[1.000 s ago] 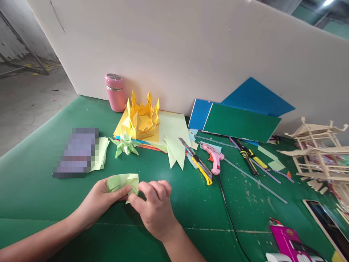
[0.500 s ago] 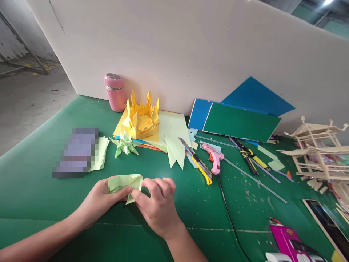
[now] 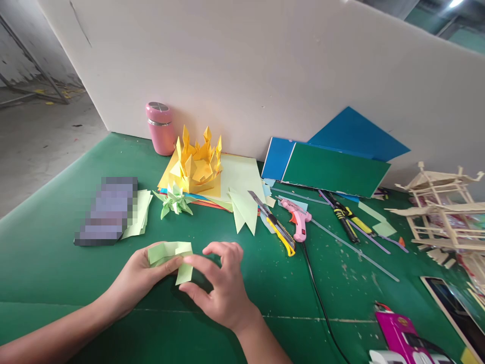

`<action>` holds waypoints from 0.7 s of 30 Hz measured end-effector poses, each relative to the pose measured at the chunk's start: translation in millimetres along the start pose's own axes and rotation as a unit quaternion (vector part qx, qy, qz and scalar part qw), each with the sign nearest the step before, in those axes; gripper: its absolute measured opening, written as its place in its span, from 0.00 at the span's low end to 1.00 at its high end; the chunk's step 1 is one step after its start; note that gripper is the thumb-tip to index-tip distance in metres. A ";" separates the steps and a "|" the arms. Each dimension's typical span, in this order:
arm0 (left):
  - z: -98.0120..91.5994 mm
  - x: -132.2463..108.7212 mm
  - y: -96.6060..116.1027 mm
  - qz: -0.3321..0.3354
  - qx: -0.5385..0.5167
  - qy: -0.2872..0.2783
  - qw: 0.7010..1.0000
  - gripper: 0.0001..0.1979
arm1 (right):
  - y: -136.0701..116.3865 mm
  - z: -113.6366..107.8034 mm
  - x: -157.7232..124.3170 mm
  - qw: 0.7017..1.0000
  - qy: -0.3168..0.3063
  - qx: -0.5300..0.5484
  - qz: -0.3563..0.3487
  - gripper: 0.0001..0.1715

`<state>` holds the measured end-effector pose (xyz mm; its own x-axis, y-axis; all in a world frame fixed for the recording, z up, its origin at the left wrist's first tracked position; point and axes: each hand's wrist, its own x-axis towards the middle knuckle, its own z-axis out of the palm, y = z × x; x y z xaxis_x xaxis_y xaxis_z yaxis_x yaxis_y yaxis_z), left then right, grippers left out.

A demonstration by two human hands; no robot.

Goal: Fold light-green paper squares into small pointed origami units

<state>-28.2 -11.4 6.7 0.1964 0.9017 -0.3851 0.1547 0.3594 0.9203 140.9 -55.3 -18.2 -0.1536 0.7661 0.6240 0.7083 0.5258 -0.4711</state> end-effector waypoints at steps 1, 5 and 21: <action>-0.5 0.0 -0.7 0.002 0.000 0.000 1.000 0.19 | 1.1 -0.6 -0.6 0.998 -0.004 0.051 0.028 0.16; -1.4 1.4 -5.7 0.006 -0.026 -0.005 1.000 0.19 | 4.2 0.9 0.2 0.971 -0.024 0.183 0.149 0.16; 3.1 -2.0 -2.3 -0.008 -0.038 -0.019 0.999 0.23 | -4.7 10.7 10.7 0.938 -0.076 0.250 0.229 0.11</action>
<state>-26.0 -14.8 5.2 0.2322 0.8860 -0.4014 0.0841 0.3929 0.9157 128.6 -45.6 -16.0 -0.0353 0.9778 0.2064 0.3184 0.2068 -0.9251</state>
